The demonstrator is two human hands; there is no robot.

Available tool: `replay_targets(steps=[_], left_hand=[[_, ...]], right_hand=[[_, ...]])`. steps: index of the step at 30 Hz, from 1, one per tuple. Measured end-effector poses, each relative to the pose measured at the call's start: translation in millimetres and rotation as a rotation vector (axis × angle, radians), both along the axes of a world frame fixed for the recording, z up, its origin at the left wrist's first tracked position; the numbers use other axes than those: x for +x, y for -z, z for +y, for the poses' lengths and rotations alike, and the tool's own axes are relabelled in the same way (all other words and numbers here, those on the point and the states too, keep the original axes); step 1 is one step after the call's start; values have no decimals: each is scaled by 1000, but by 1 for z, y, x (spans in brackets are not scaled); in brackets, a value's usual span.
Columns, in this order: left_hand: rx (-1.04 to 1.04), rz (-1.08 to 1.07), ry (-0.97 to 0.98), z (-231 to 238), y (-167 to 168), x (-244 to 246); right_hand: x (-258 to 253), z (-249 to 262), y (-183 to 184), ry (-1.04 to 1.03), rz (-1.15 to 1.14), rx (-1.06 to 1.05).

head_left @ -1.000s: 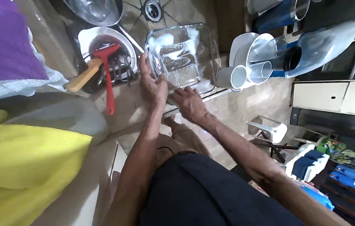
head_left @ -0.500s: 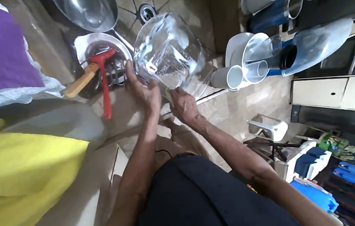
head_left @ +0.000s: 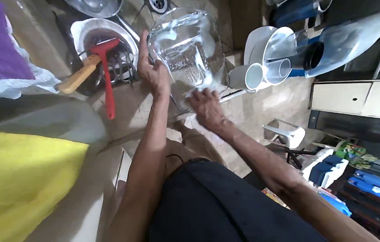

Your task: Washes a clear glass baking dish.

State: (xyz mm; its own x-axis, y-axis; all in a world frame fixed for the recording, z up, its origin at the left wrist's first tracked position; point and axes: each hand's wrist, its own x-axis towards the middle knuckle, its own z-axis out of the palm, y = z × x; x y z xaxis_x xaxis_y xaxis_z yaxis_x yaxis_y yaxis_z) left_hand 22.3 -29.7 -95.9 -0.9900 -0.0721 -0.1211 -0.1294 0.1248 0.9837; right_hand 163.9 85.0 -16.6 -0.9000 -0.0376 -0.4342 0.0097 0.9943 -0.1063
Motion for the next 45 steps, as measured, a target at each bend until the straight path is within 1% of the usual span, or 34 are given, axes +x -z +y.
replay_targets(steps=[1,2,3,5,6,7,8,10,11,12,14,15,17,18,19,21,22,24,26,28,30,31,33,34,35,37,39,42,45], left_hand=[[-11,-10,1,1,-1,0],[-16,-10,1,2,-1,-1],[-14,-6,0,2,-1,-2],[-30,-12,11,0,-1,-3],[-43,-14,10,0,-1,-2],[-53,-14,4,1,0,-3],[-62,-7,4,1,1,-3],[-54,21,4,2,3,-3],[-41,32,3,2,4,-3],[-29,38,3,2,5,-3],[1,45,-5,2,6,0],[4,46,-4,2,5,-2],[-6,38,2,1,4,-5],[-17,32,4,2,4,-5],[-19,33,8,2,5,-4],[-14,51,37,1,5,-4],[-4,61,46,1,5,-5],[-3,65,56,0,7,-4],[-9,59,57,-1,10,-3],[-12,52,49,0,7,-5],[0,59,47,0,6,-5],[5,69,57,-2,8,-5],[-13,82,89,-4,11,-5],[-26,87,101,-4,10,-6],[-39,87,111,-4,8,-7],[-44,67,116,-6,4,-5],[-21,56,117,-5,1,-6],[13,46,142,-6,-2,-10],[-9,32,168,-11,0,-13]], right_hand=[[-1,-10,0,-31,4,-45],[-5,-7,0,-49,-5,-63],[-7,8,-2,-46,-33,-43],[-13,47,-9,10,-110,82],[-15,57,-11,37,-127,130],[-15,54,-11,44,-141,144],[-14,39,-11,24,-143,119],[-11,5,-8,-54,-130,-7],[-11,0,-8,-73,-124,-58],[-10,7,-9,-62,-106,-78],[-3,41,-19,37,-47,-41],[3,57,-25,104,41,-28],[20,69,-28,222,318,-16],[31,65,-26,289,427,-4],[44,56,-21,365,471,8],[72,25,-11,460,391,-53],[83,10,-1,442,389,-108],[93,-13,16,315,427,-216],[90,-12,15,236,399,-244],[87,14,18,310,470,-184],[86,24,17,413,490,-150],[88,17,17,398,474,-155],[93,-2,21,267,430,-221],[91,-1,24,206,416,-251],[87,8,25,195,406,-255],[75,35,17,336,414,-206],[61,54,5,480,472,-184],[46,48,-7,546,505,-140],[45,37,8,597,500,-139]])
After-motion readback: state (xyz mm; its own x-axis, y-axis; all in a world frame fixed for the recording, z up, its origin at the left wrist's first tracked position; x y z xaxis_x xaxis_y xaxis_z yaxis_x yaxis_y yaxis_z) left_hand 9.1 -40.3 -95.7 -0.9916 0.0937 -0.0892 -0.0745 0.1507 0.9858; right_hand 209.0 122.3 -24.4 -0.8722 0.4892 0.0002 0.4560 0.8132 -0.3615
